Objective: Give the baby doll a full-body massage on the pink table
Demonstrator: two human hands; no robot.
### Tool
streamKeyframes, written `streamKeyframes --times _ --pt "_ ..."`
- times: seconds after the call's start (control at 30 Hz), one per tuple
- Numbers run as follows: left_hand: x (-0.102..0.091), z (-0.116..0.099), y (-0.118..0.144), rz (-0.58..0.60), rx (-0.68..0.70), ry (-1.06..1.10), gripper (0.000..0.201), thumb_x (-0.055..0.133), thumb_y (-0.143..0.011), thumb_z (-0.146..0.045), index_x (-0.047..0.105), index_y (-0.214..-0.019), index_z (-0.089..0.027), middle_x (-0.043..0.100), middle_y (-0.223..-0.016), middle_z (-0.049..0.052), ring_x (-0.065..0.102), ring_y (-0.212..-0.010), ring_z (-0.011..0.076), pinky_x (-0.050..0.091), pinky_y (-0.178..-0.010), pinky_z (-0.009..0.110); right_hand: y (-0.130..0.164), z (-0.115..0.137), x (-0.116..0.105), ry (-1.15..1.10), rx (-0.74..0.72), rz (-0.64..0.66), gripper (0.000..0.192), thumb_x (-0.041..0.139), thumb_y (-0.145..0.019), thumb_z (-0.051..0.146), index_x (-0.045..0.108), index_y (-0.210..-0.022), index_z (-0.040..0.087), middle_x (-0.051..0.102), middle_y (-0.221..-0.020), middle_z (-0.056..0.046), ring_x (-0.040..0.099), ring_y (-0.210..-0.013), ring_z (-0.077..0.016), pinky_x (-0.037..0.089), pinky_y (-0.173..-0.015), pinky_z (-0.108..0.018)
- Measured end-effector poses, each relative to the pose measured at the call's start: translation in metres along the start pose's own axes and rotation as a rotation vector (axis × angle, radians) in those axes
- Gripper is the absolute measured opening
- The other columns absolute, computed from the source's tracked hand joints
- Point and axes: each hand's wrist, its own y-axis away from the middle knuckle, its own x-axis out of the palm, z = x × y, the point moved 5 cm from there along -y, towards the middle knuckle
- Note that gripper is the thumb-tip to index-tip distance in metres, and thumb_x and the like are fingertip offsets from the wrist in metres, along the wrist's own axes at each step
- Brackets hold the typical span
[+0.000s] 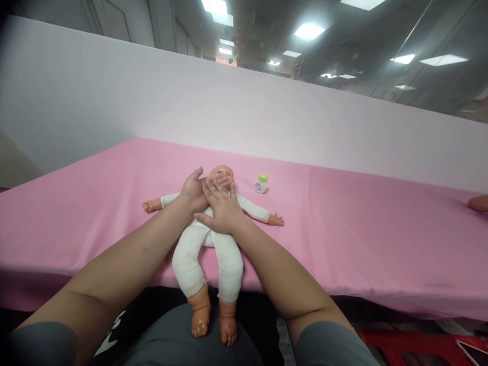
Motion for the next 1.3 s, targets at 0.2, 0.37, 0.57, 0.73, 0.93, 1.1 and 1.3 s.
streamKeyframes --times 0.2,0.37,0.57,0.73,0.93,1.1,1.3 --pt "-0.011 -0.010 -0.004 -0.046 0.021 -0.054 0.065 0.044 -0.101 -0.058 0.067 -0.129 -0.004 0.076 -0.116 0.026 0.076 -0.106 0.0366 0.058 -0.098 0.051 -0.001 -0.006 0.002 0.021 0.069 0.035 0.091 0.049 -0.099 0.069 0.018 -0.170 0.020 0.014 -0.176 -0.012 0.007 -0.164 -0.0327 -0.008 -0.126 -0.066" --pt "-0.023 -0.025 -0.008 -0.110 0.078 -0.038 0.066 0.043 -0.102 -0.054 0.062 -0.136 -0.001 0.075 -0.118 0.028 0.076 -0.106 0.0345 0.062 -0.092 0.044 0.000 -0.005 0.003 -0.008 0.025 0.084 0.086 0.047 -0.102 0.065 0.021 -0.169 0.020 0.018 -0.175 -0.012 0.011 -0.164 -0.0334 -0.006 -0.128 -0.065" --pt "-0.030 -0.039 -0.007 -0.127 0.132 -0.027 0.071 0.041 -0.102 -0.060 0.056 -0.143 -0.004 0.074 -0.121 0.027 0.075 -0.111 0.0333 0.063 -0.090 0.042 0.001 0.007 0.002 -0.085 -0.152 0.119 0.073 0.039 -0.108 0.053 0.018 -0.170 0.019 0.023 -0.173 -0.014 0.018 -0.163 -0.0298 -0.001 -0.129 -0.063" --pt "-0.019 -0.029 0.000 -0.088 0.107 -0.035 0.071 0.039 -0.102 -0.063 0.059 -0.140 -0.006 0.074 -0.121 0.026 0.075 -0.112 0.0333 0.062 -0.091 0.042 0.001 0.012 0.005 -0.119 -0.241 0.122 0.076 0.033 -0.110 0.054 0.007 -0.170 0.014 0.014 -0.175 -0.017 0.007 -0.165 -0.0272 0.000 -0.131 -0.060" --pt "-0.004 -0.006 0.002 -0.059 0.054 -0.053 0.071 0.043 -0.100 -0.066 0.065 -0.133 -0.006 0.075 -0.118 0.026 0.074 -0.111 0.0343 0.059 -0.097 0.046 0.000 0.006 0.002 -0.056 -0.122 0.061 0.089 0.035 -0.105 0.069 0.004 -0.171 0.017 0.009 -0.176 -0.013 0.005 -0.165 -0.0285 -0.008 -0.130 -0.059" --pt "-0.011 -0.010 -0.008 -0.058 0.064 -0.222 0.062 0.044 -0.101 -0.063 0.072 -0.117 -0.009 0.077 -0.104 0.022 0.076 -0.097 0.0298 0.060 -0.090 0.041 -0.003 -0.016 -0.001 -0.028 0.063 0.052 0.086 0.041 -0.104 0.067 0.018 -0.170 0.017 0.015 -0.176 -0.013 0.009 -0.164 -0.0315 0.002 -0.131 -0.059" --pt "-0.050 -0.046 -0.006 -0.389 0.257 -0.770 0.022 0.076 -0.085 -0.040 0.072 -0.086 -0.019 0.075 -0.082 0.012 0.075 -0.095 0.0309 0.059 -0.084 0.036 0.007 -0.052 -0.029 -0.042 0.368 -0.082 0.058 0.049 -0.103 0.054 0.055 -0.153 0.025 0.064 -0.147 -0.011 0.058 -0.133 -0.0331 0.045 -0.109 -0.046"
